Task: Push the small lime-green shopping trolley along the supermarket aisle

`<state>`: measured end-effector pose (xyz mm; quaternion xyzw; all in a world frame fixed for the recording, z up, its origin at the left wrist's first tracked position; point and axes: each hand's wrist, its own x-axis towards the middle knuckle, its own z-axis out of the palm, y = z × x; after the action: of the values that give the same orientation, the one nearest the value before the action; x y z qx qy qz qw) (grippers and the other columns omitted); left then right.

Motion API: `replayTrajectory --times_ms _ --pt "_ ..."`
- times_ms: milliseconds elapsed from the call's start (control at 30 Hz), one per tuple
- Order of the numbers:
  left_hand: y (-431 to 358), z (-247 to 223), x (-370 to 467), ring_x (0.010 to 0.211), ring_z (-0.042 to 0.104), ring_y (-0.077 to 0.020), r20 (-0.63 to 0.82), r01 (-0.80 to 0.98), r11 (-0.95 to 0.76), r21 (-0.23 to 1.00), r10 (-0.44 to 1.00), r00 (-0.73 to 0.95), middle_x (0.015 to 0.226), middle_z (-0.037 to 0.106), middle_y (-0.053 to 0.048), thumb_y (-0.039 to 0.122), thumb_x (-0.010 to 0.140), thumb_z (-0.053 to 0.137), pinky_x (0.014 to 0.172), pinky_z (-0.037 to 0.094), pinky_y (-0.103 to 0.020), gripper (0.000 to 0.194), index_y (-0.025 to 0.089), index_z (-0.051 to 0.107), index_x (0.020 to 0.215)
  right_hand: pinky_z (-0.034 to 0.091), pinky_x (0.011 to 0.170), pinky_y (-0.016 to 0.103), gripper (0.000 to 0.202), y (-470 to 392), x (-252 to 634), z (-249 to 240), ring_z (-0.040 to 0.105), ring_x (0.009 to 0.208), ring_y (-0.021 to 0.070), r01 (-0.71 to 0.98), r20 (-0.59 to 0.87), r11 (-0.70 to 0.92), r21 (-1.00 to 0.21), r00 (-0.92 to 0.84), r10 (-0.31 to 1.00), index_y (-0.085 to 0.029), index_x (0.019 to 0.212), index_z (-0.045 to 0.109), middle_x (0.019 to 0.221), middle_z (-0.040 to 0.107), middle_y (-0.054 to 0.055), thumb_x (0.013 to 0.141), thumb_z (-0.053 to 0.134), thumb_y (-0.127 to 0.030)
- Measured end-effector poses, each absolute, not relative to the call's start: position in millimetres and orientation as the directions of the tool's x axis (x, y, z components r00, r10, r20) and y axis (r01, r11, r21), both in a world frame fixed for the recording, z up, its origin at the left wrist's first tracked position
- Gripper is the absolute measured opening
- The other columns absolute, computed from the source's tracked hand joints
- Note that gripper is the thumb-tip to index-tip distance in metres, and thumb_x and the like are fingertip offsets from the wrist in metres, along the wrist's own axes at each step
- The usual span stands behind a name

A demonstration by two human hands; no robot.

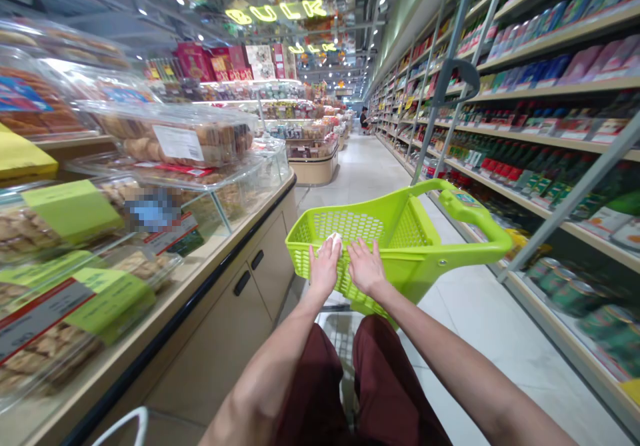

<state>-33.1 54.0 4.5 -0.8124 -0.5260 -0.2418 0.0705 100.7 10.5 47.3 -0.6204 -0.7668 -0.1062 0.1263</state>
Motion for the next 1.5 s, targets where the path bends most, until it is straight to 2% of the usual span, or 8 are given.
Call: replayTrajectory --times_ms 133,300,600,733,933,1000,1167,1500 --pt "61.0 3.6 -48.6 0.129 0.030 -0.0193 0.440 0.899 -0.419 0.130 0.837 0.327 0.143 0.031 -0.005 0.010 0.086 0.028 0.108 0.001 -0.052 0.052 0.028 0.030 0.135 0.001 0.107 0.051 0.047 14.2 94.8 44.6 0.025 0.130 0.0261 0.978 0.324 0.207 -0.004 -0.195 0.926 -0.010 0.126 0.046 0.134 0.043 0.012 0.082 0.037 -0.022" --pt "79.6 3.2 -85.7 0.129 0.031 -0.0197 0.410 0.951 -0.254 0.175 0.897 0.164 0.142 0.031 -0.006 0.009 0.086 0.025 0.107 0.002 -0.055 0.051 0.026 0.033 0.133 0.000 0.107 0.051 0.048 15.9 94.7 39.5 0.023 0.131 0.0264 0.979 0.309 0.206 -0.010 -0.193 0.931 -0.009 0.127 0.044 0.135 0.042 0.012 0.081 0.038 -0.023" --pt "113.2 5.0 -116.3 0.126 0.035 -0.0174 0.240 0.878 -0.033 0.478 0.966 -0.095 0.140 0.036 -0.006 0.003 0.076 0.032 0.105 0.013 -0.055 0.058 0.027 0.037 0.129 -0.001 0.106 0.051 0.047 17.7 100.5 40.1 0.025 0.130 0.0259 0.980 0.331 0.197 0.027 -0.194 0.923 -0.010 0.125 0.046 0.134 0.043 0.012 0.081 0.038 -0.024" --pt "106.0 8.5 -107.3 0.126 0.036 -0.0160 0.277 0.877 -0.114 0.467 0.960 -0.023 0.140 0.037 -0.002 0.004 0.077 0.033 0.106 0.012 -0.053 0.055 0.031 0.042 0.124 0.000 0.106 0.052 0.046 17.8 103.2 41.6 0.027 0.129 0.0261 0.984 0.330 0.178 0.033 -0.178 0.927 -0.011 0.124 0.047 0.133 0.044 0.012 0.081 0.037 -0.023" --pt "81.9 11.5 -79.8 0.128 0.031 -0.0152 0.388 0.835 -0.449 0.319 0.865 0.317 0.140 0.036 -0.002 0.004 0.077 0.034 0.107 0.005 -0.052 0.057 0.030 0.039 0.127 0.001 0.105 0.054 0.046 16.8 91.3 44.3 0.027 0.129 0.0255 0.977 0.346 0.211 0.028 -0.208 0.915 -0.013 0.125 0.046 0.134 0.043 0.011 0.081 0.037 -0.022" --pt "82.0 11.6 -82.8 0.128 0.032 -0.0156 0.384 0.851 -0.414 0.322 0.879 0.282 0.140 0.036 -0.003 0.003 0.076 0.034 0.107 0.006 -0.052 0.059 0.030 0.038 0.128 0.002 0.105 0.053 0.046 15.4 90.6 47.0 0.027 0.129 0.0252 0.976 0.353 0.216 0.023 -0.210 0.912 -0.012 0.125 0.045 0.134 0.043 0.011 0.081 0.038 -0.022" --pt "87.3 14.0 -97.8 0.126 0.035 -0.0164 0.307 0.907 -0.166 0.388 0.951 0.043 0.140 0.036 -0.005 0.004 0.076 0.032 0.105 0.011 -0.055 0.059 0.029 0.039 0.128 0.003 0.105 0.055 0.045 13.1 96.6 51.6 0.028 0.129 0.0258 0.981 0.365 0.196 0.003 -0.183 0.913 -0.012 0.124 0.046 0.133 0.044 0.011 0.081 0.037 -0.021" --pt "64.1 18.4 -59.0 0.127 0.032 -0.0160 0.364 0.861 -0.384 0.334 0.895 0.258 0.141 0.035 -0.002 0.007 0.079 0.031 0.107 0.007 -0.052 0.055 0.030 0.040 0.128 0.004 0.105 0.054 0.045 3.5 103.9 60.4 0.027 0.129 0.0253 0.985 0.359 0.170 0.006 -0.161 0.919 -0.012 0.125 0.045 0.134 0.043 0.012 0.082 0.036 -0.019"
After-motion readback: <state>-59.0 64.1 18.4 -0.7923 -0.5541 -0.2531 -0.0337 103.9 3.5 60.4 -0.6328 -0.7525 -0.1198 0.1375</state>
